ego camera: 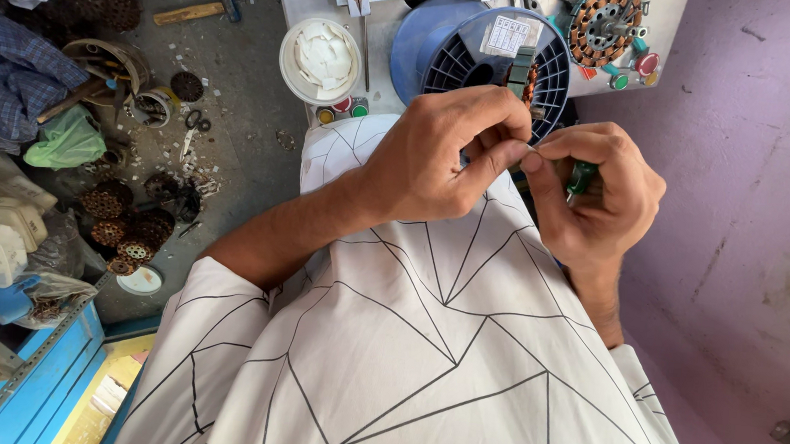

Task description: The person handles a cylindrical metal part and then works on a motor armature using a screwdriver and small white insulating pieces. They insert the pieces into the armature slots and use the screwdriver to adjust the copper windings.

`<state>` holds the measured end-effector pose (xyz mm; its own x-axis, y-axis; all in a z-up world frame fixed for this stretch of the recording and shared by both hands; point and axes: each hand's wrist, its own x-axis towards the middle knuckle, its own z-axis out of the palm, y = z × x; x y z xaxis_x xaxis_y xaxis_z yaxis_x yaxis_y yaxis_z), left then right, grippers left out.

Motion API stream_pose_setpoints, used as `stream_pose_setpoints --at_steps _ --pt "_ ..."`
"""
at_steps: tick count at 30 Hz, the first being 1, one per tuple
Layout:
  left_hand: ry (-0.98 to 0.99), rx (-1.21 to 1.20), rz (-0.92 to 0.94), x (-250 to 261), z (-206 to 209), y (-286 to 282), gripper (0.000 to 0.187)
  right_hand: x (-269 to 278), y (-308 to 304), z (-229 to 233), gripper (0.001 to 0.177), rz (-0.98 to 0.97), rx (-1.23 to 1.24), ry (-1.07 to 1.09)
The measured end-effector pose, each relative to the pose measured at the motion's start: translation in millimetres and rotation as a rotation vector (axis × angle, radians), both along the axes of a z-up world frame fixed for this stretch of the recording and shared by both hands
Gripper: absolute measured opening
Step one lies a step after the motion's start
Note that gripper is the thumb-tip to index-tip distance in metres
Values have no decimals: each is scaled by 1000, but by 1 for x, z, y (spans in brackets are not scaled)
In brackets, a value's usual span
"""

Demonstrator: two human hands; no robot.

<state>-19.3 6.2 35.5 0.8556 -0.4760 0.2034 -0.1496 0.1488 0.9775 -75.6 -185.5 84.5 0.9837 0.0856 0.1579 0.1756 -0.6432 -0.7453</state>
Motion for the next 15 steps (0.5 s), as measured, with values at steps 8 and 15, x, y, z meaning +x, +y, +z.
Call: stream_pose_setpoints --at_steps 8,15 --pt "309 -157 3 -10 -2 -4 13 -6 -4 -15 20 73 -187 -263" --pt "9 -39 124 -18 -4 -5 12 -9 -8 -11 18 8 -8 -62"
